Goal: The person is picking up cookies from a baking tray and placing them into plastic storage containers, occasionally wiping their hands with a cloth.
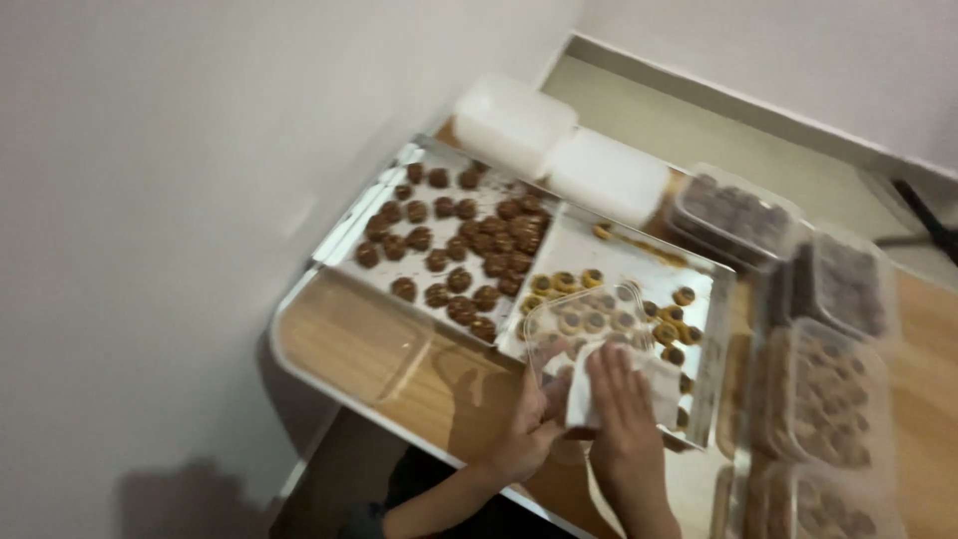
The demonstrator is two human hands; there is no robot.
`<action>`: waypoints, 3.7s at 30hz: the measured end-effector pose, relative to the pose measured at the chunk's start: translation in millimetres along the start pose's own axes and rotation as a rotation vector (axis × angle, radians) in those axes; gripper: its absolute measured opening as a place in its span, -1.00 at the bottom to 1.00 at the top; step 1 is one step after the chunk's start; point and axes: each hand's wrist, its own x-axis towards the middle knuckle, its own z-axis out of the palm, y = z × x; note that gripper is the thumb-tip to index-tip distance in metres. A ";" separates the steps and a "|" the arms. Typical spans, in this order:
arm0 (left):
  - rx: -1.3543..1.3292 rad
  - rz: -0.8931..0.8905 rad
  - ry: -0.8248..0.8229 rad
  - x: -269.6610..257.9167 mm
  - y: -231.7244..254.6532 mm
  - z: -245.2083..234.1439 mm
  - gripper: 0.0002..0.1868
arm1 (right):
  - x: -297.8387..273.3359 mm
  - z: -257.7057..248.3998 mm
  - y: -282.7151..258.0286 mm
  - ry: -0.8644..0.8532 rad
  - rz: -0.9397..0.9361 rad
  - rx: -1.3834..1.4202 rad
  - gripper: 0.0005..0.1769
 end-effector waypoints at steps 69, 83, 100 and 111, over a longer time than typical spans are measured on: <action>0.161 -0.461 -0.326 67.1 -66.4 28.2 -0.17 | -31.4 -40.7 44.0 0.163 0.295 -0.248 -0.30; 0.159 -0.483 -0.419 54.1 -103.8 1.5 0.06 | -29.7 -29.8 58.4 0.125 0.269 -0.240 -0.31; -0.020 -0.434 -0.258 83.6 -18.4 32.4 -0.17 | -40.4 -28.1 31.6 0.053 0.156 0.019 -0.21; -0.159 -0.523 -0.019 92.3 11.0 51.0 -0.49 | -36.4 -23.8 19.0 0.049 0.193 -0.084 -0.07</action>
